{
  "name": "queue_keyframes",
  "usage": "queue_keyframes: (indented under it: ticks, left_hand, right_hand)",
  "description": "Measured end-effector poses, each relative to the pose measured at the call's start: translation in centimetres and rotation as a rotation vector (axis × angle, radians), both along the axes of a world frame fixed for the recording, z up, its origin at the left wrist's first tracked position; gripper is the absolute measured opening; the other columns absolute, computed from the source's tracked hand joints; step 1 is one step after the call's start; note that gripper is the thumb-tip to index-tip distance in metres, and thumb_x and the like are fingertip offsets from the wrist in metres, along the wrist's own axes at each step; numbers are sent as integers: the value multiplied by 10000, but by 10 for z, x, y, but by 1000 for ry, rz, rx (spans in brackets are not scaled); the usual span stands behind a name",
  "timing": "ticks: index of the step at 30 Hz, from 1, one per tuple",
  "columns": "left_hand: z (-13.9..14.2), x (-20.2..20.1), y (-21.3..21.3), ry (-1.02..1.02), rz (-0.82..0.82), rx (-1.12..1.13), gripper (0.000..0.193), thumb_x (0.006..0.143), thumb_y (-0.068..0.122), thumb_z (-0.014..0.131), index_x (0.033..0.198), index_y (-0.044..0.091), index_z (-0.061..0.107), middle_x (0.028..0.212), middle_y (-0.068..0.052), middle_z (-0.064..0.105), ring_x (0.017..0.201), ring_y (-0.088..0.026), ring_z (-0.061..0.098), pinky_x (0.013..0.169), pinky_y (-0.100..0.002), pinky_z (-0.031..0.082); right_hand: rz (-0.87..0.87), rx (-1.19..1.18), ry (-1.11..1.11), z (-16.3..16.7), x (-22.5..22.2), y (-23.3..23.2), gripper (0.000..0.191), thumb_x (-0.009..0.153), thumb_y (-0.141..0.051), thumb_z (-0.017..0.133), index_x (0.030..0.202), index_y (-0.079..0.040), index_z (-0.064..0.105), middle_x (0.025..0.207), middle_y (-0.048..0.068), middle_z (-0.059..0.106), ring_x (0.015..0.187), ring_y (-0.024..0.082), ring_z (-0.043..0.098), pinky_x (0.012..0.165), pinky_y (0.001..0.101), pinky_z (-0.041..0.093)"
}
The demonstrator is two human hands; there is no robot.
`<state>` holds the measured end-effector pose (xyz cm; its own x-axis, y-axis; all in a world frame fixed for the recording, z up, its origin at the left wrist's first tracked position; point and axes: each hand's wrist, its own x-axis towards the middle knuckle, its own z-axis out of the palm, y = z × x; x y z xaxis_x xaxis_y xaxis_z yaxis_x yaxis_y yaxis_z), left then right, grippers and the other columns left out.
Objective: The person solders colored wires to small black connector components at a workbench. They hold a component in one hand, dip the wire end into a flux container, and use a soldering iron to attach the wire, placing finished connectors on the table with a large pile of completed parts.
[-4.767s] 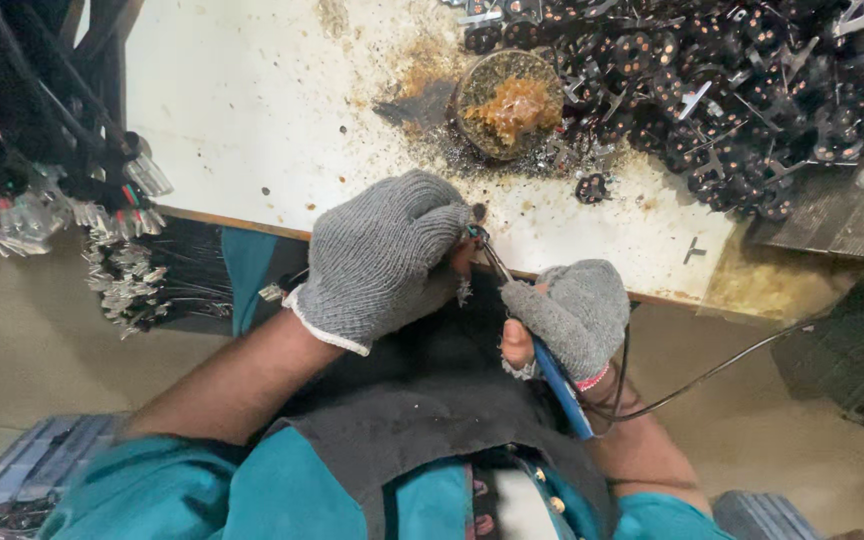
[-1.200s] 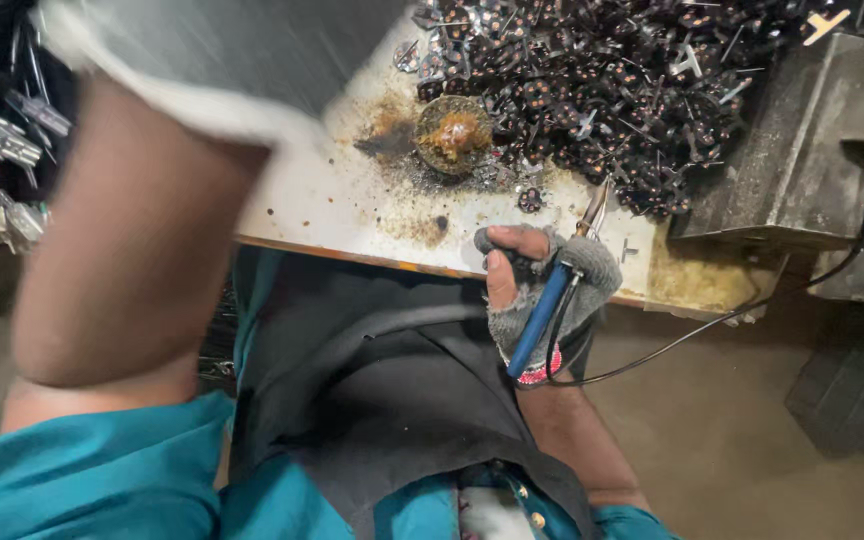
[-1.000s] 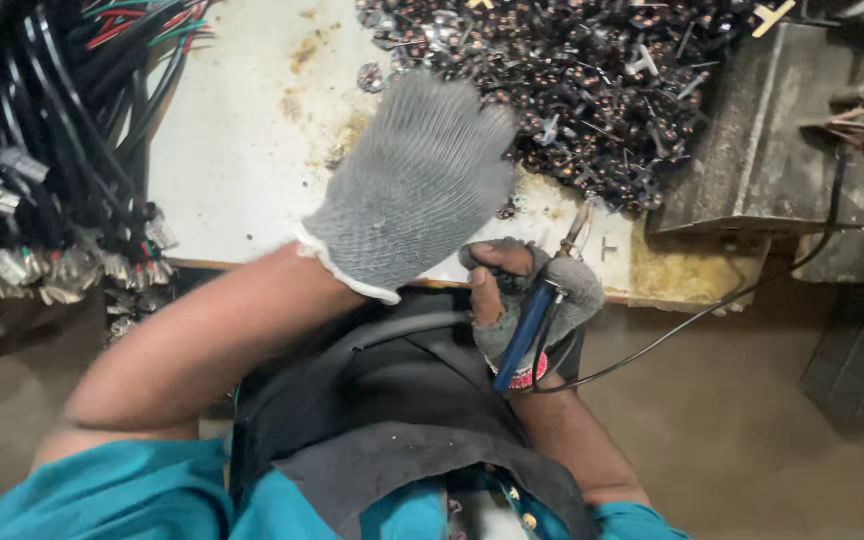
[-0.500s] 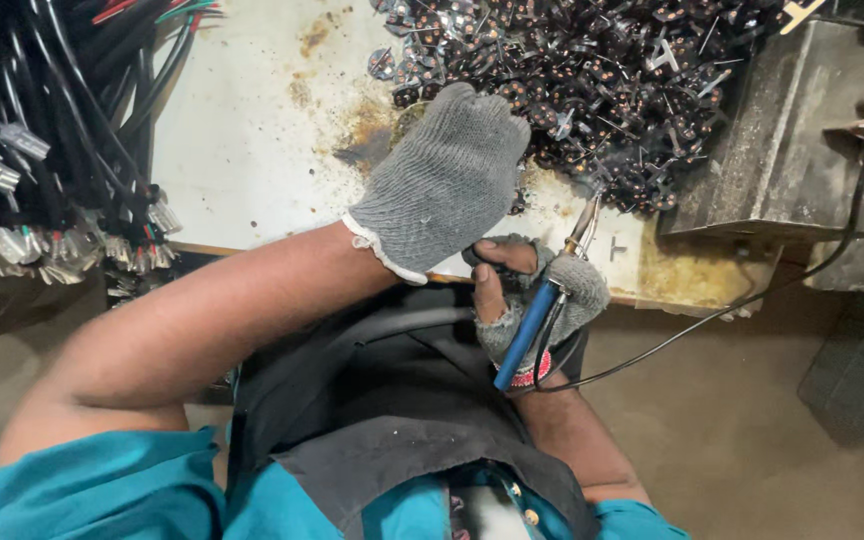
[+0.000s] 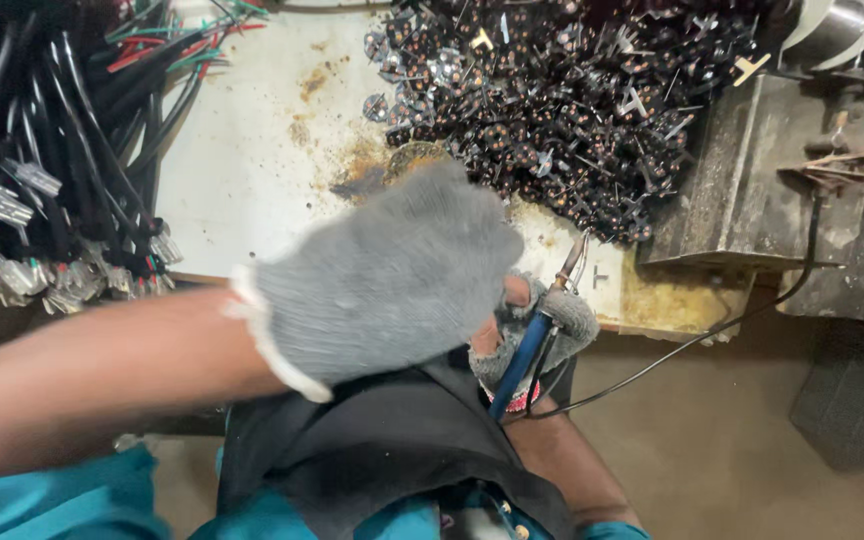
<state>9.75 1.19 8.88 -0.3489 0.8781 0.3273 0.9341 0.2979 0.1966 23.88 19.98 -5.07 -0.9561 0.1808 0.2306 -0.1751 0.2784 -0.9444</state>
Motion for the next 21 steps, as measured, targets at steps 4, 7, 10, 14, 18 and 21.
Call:
queue_keyframes:
  ticks: [4, 7, 10, 14, 18, 21]
  left_hand:
    - [2, -15, -16, 165, 168, -51, 165, 783, 329, 701, 754, 168, 711, 833, -56, 612, 843, -288, 592, 784, -456, 441]
    - [-15, -13, -21, 299, 369, -85, 181, 811, 339, 701, 733, 176, 699, 792, -48, 606, 783, -282, 589, 724, -451, 438]
    - [-19, -13, -31, 354, 438, -121, 209, 840, 348, 700, 711, 184, 688, 751, -40, 599, 722, -275, 586, 664, -446, 436]
    - [4, -26, -40, 316, 484, -130, 258, 878, 360, 700, 682, 196, 672, 696, -29, 591, 642, -267, 582, 584, -440, 432]
    - [10, -29, -44, 167, 509, -141, 314, 916, 372, 700, 653, 207, 657, 641, -18, 583, 561, -259, 577, 505, -434, 429]
    - [-24, 8, -55, -68, 321, 21, 326, 902, 347, 752, 632, 200, 644, 586, -7, 573, 482, -248, 571, 415, -435, 410]
  right_hand:
    - [-11, -109, 135, 3, -2, -12, 525, 1046, 43, 652, 1290, -227, 274, 1141, 147, 703, 1021, 228, 716, 951, 355, 605]
    - [-38, -78, 51, 4, -1, -14, 562, 999, 81, 648, 1248, -215, 240, 1099, 179, 705, 997, 260, 717, 939, 384, 601]
    - [-45, -47, 96, 4, -2, -11, 557, 985, 60, 654, 1244, -207, 240, 1123, 162, 708, 1029, 255, 726, 948, 388, 613]
    - [2, -4, 47, 7, -3, -8, 520, 988, 66, 644, 1235, -182, 259, 1114, 168, 706, 1049, 262, 719, 960, 399, 597]
    - [-27, -82, -37, 16, -3, -3, 494, 1033, 31, 637, 1270, -139, 239, 1153, 131, 699, 1077, 242, 704, 1009, 376, 580]
    - [-97, 86, 42, 24, -11, 7, 465, 965, 19, 692, 1240, -101, 336, 1052, 124, 748, 946, 253, 751, 831, 324, 615]
